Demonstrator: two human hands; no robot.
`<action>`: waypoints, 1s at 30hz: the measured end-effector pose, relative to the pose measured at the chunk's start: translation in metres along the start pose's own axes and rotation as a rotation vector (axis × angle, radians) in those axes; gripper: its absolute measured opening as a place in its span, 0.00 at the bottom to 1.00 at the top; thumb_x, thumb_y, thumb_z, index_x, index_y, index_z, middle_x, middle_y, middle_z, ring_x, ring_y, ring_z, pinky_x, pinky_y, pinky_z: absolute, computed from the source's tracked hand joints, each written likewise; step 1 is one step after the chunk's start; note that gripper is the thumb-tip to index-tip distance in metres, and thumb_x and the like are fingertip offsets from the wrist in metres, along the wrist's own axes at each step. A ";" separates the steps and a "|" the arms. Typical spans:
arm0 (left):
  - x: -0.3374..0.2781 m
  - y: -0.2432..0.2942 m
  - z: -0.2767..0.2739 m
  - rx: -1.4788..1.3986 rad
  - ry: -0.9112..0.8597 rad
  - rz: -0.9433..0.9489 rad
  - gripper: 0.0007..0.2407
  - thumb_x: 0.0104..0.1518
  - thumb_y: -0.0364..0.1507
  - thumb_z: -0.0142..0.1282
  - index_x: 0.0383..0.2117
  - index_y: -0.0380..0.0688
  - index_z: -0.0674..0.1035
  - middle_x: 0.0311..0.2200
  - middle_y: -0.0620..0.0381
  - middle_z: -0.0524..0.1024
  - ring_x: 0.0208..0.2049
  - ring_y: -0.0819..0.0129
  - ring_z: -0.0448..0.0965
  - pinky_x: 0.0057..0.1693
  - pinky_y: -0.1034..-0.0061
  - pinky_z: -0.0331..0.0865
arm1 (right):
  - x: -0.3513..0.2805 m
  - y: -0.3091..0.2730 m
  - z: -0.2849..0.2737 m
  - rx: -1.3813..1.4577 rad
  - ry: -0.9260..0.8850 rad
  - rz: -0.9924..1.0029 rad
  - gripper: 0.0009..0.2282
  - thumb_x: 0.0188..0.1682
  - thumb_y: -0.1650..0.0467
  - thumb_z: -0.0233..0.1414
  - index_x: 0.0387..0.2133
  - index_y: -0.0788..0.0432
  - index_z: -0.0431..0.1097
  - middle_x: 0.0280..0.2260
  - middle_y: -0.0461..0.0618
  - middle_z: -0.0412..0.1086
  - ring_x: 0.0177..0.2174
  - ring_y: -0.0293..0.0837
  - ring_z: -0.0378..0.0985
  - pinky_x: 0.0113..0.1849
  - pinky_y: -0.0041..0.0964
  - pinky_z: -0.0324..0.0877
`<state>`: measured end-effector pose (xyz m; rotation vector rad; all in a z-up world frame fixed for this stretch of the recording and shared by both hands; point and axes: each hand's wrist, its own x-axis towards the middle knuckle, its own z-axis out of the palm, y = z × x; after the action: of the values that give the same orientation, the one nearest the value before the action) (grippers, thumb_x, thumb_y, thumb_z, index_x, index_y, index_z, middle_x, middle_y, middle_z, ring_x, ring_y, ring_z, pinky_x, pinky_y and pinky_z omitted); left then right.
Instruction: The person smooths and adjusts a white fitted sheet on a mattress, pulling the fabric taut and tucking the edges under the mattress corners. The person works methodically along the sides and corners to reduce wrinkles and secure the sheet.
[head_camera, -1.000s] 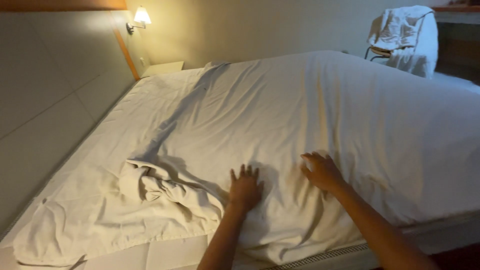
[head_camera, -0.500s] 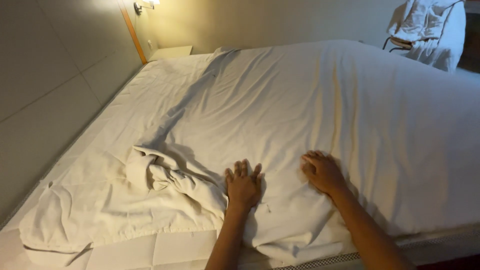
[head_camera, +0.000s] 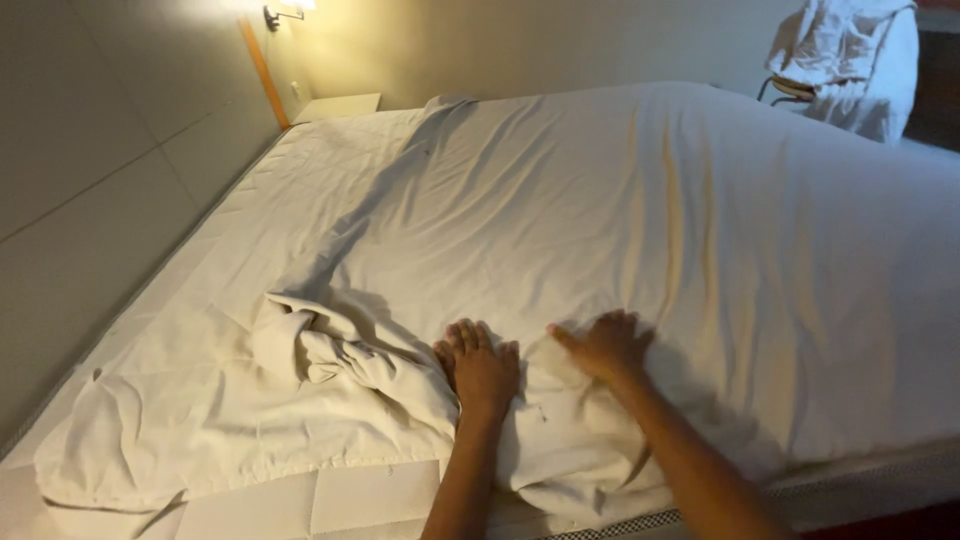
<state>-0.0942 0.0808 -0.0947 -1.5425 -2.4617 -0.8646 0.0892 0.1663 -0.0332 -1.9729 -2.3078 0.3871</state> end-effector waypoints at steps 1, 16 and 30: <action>0.002 -0.002 0.010 0.003 -0.006 0.010 0.32 0.59 0.47 0.46 0.64 0.34 0.63 0.68 0.38 0.53 0.71 0.43 0.42 0.69 0.42 0.30 | 0.005 0.002 0.017 0.008 -0.001 0.009 0.44 0.47 0.38 0.44 0.64 0.62 0.57 0.66 0.60 0.51 0.66 0.59 0.48 0.61 0.70 0.39; 0.002 -0.014 0.007 -0.027 0.045 0.122 0.20 0.62 0.38 0.43 0.58 0.45 0.73 0.64 0.46 0.65 0.68 0.38 0.54 0.68 0.34 0.36 | 0.022 -0.001 0.051 -0.225 0.489 -0.331 0.15 0.56 0.63 0.44 0.41 0.61 0.74 0.46 0.56 0.73 0.50 0.54 0.72 0.53 0.56 0.64; -0.009 -0.054 0.014 0.035 0.109 0.165 0.18 0.58 0.27 0.44 0.54 0.42 0.76 0.59 0.49 0.73 0.63 0.24 0.59 0.69 0.38 0.44 | -0.033 -0.026 0.045 -0.020 0.607 -0.505 0.17 0.48 0.63 0.47 0.39 0.66 0.72 0.44 0.60 0.72 0.48 0.60 0.71 0.50 0.58 0.65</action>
<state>-0.1336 0.0634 -0.1321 -1.6136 -2.2266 -0.8486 0.0600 0.1238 -0.0667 -1.1955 -2.2551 -0.2430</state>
